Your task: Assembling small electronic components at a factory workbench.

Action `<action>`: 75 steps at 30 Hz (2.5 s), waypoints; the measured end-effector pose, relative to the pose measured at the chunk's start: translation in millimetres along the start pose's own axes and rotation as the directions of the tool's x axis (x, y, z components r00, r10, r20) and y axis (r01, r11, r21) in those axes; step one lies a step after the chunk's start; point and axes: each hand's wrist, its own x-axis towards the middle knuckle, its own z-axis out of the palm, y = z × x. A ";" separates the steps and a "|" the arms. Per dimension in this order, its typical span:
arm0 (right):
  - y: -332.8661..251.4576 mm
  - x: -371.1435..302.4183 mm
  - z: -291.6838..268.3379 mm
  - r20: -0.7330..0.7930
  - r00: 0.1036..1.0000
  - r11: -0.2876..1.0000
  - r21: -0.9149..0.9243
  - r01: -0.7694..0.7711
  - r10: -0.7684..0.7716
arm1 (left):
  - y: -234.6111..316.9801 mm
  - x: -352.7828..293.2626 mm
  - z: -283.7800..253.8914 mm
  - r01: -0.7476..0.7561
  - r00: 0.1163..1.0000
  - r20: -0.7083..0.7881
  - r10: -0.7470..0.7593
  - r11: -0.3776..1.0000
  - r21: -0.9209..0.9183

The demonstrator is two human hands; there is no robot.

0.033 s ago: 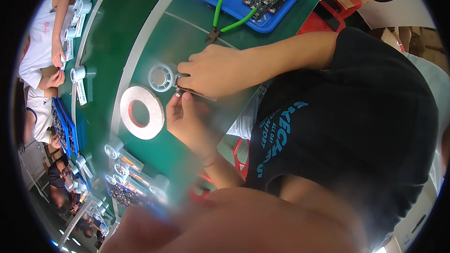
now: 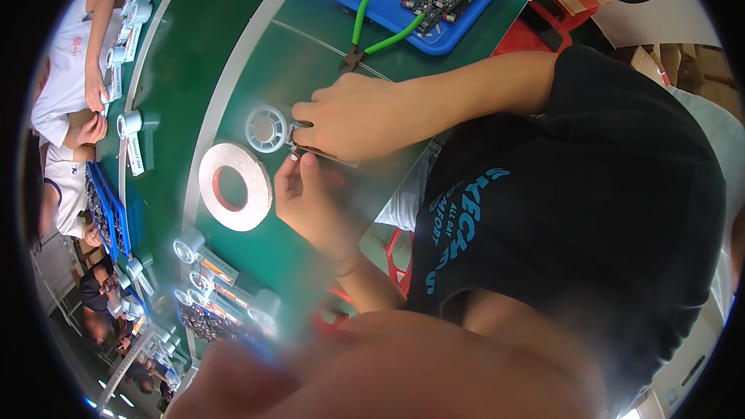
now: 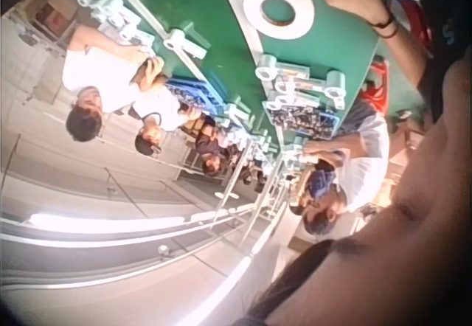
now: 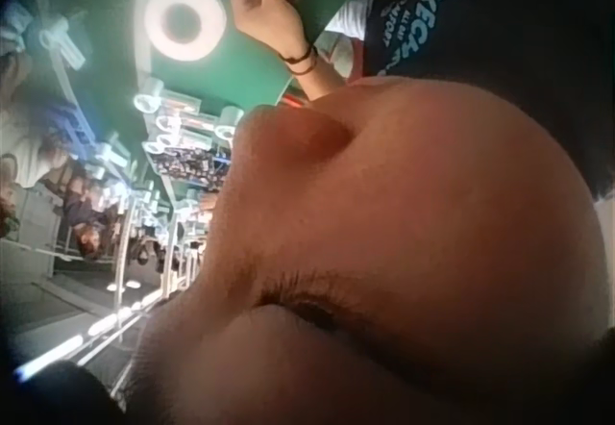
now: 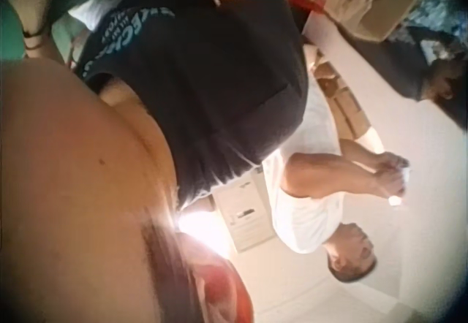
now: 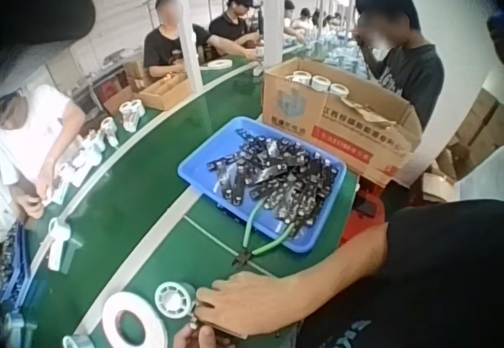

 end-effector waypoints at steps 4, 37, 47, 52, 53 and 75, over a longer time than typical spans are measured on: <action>-2.9 -8.7 -5.6 -0.122 0.993 0.998 0.063 0.007 0.001 | 1.0 -2.0 2.4 -0.016 1.000 0.003 0.016 1.000 -0.026; 11.5 -18.8 -8.6 -0.357 0.924 0.918 0.396 0.015 0.139 | 14.3 -7.1 -1.5 0.123 0.988 0.127 -0.089 0.948 -0.292; 2.8 -27.3 -26.2 0.329 0.813 0.071 0.909 -0.410 0.480 | 28.0 -25.0 33.3 0.012 0.999 -0.028 -0.015 0.995 -0.094; -2.2 -33.3 -7.2 0.185 0.857 0.237 0.914 -0.330 0.481 | 25.7 -21.2 38.9 0.004 0.999 -0.050 -0.009 0.995 -0.100; -3.1 -34.2 -7.9 0.186 0.858 0.236 0.914 -0.330 0.479 | 26.0 -20.7 40.1 0.005 0.999 -0.053 -0.010 0.995 -0.099; -12.3 -40.3 -12.3 -0.057 0.883 0.530 0.817 -0.226 0.465 | 38.6 -7.3 34.9 -0.045 0.999 -0.026 0.047 0.994 0.099</action>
